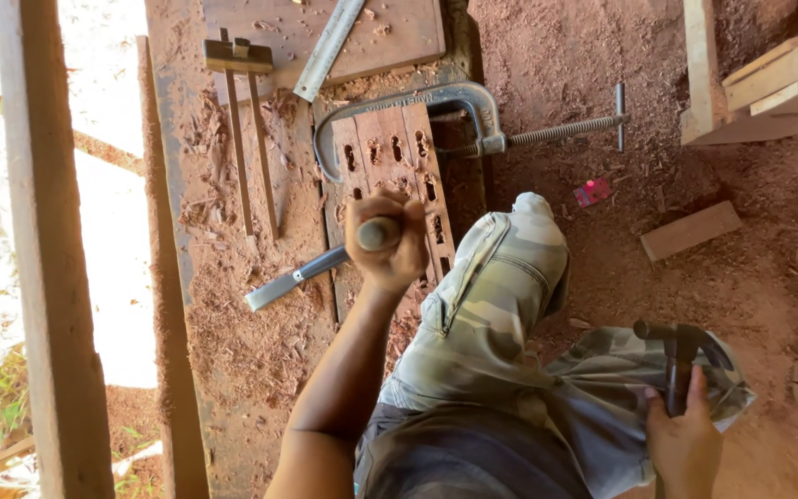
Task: The person sits on the floor and uses a hammer and chisel to carve a piece of wood clamped to a workbench. They repeatedly strike the chisel to remove wood shavings and shape the material.
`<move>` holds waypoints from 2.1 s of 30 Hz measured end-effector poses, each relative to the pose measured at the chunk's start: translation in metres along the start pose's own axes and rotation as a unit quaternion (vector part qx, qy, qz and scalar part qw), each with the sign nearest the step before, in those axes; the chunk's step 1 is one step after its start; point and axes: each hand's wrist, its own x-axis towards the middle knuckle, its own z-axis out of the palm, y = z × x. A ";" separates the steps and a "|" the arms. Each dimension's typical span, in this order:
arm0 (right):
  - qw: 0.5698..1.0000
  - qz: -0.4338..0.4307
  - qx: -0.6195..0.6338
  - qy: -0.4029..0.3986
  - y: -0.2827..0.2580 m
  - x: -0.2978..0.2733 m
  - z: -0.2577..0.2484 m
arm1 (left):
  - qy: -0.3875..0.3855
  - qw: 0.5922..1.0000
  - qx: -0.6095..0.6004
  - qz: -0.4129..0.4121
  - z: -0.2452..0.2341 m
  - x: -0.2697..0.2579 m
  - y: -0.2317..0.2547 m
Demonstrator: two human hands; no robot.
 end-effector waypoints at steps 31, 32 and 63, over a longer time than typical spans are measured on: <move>0.999 0.013 -0.044 -0.009 0.003 -0.001 0.002 | -0.066 0.993 -0.090 0.035 -0.004 -0.037 0.005; 0.999 0.011 -0.049 -0.004 0.007 -0.002 0.004 | -0.107 0.988 -0.103 0.030 -0.009 -0.041 0.010; 0.992 0.053 -0.105 -0.038 0.005 0.008 0.006 | -0.212 0.972 -0.089 0.041 -0.033 -0.057 0.063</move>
